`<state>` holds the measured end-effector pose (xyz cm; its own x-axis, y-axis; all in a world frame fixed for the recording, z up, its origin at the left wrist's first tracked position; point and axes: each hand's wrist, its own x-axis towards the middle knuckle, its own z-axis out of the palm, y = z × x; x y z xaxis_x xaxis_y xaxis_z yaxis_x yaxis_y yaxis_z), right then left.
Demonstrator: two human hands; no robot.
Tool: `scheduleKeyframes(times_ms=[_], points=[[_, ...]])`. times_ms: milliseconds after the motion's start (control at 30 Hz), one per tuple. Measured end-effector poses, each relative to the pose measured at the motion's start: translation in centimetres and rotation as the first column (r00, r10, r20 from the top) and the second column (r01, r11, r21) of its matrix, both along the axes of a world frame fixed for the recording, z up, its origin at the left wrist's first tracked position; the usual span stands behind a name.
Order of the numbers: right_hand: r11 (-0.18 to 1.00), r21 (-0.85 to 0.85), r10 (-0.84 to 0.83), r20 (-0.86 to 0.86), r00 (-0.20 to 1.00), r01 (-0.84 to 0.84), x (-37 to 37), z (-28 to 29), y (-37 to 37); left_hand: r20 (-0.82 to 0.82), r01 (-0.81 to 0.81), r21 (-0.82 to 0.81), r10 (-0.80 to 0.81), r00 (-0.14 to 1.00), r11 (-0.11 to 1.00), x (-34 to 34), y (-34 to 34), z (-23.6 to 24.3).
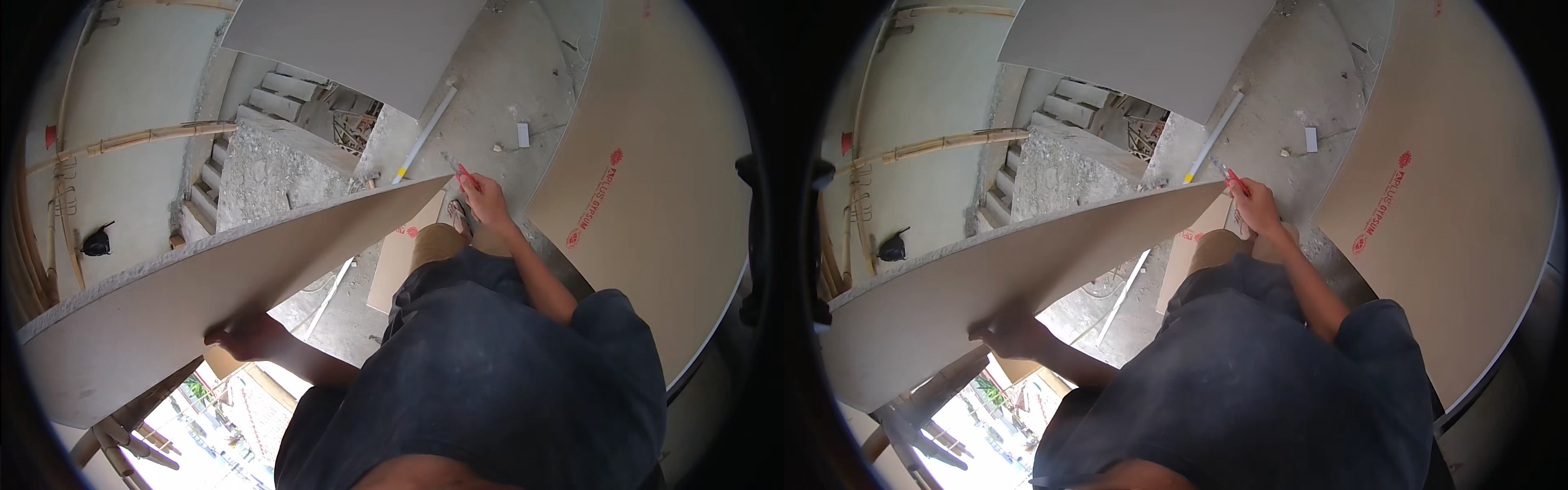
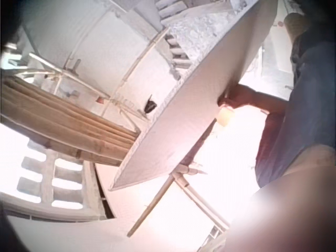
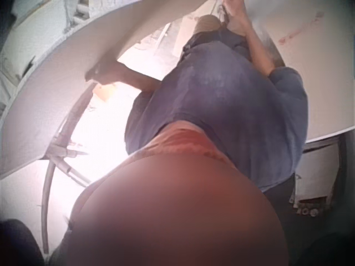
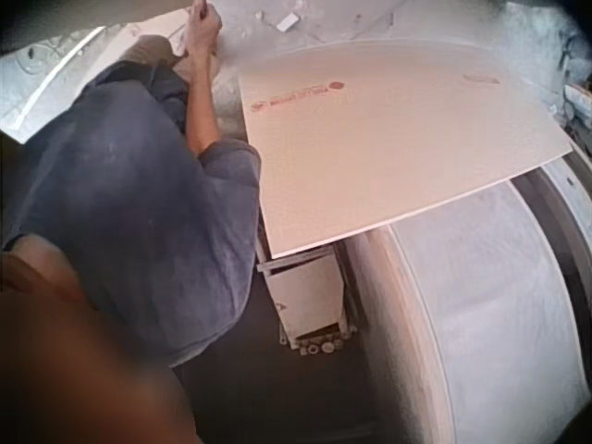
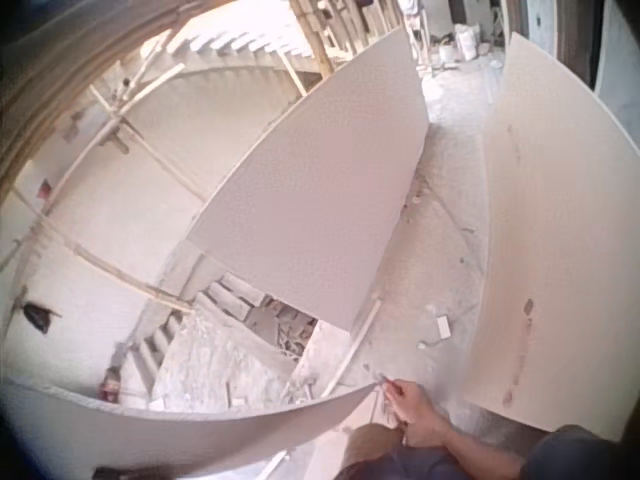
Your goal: The person measures and cuts a large drywall sheet on the floor using a metal straightedge and utility knife. They score the surface, snap the board, and cut the backside to separate a rectangular piece, then hand it to a coworker.
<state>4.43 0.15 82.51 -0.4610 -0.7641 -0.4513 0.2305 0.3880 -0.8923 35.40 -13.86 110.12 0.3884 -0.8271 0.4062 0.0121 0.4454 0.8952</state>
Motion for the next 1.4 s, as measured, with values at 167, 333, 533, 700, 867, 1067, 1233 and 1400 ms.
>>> scheduleKeyframes(times_ms=[167,333,533,700,867,1067,1233,1400], points=[[0.972,-0.182,-0.126,0.122,0.985,0.147,1.6,2.9,3.3,-0.144,-0.017,0.035,0.021,0.989,0.999,-6.3,-1.8,3.2],[0.949,-0.039,-0.311,0.045,0.949,0.313,1.4,-8.6,3.5,-0.15,0.274,-0.133,-0.293,0.944,0.952,-4.8,-6.0,3.6],[0.89,0.31,-0.345,-0.021,0.938,0.334,0.4,-15.3,4.5,0.062,0.385,-0.2,-0.381,0.923,0.901,-3.4,-8.5,6.3],[0.954,-0.084,-0.281,0.079,0.956,0.287,1.7,-11.7,4.4,-0.073,0.505,-0.222,-0.53,0.845,0.834,-5.7,-9.0,7.2],[0.869,0.303,-0.268,-0.379,0.886,0.392,-0.6,-17.7,5.9,-0.117,0.427,-0.254,-0.465,0.877,0.868,-7.5,-9.5,8.8],[0.849,0.043,-0.527,-0.004,0.85,0.526,-7.9,-16.5,5.2,-0.053,0.423,-0.229,-0.445,0.894,0.877,-13.3,-7.5,11.0],[0.912,0.033,-0.374,-0.344,0.861,0.41,-14.0,-14.7,6.6,-0.083,0.44,-0.253,-0.472,0.878,0.862,-19.7,-6.0,11.8],[0.836,0.261,-0.46,-0.15,0.875,0.483,-21.1,-16.8,7.9,-0.096,0.399,-0.316,-0.447,0.889,0.861,-24.8,-4.9,13.7]])
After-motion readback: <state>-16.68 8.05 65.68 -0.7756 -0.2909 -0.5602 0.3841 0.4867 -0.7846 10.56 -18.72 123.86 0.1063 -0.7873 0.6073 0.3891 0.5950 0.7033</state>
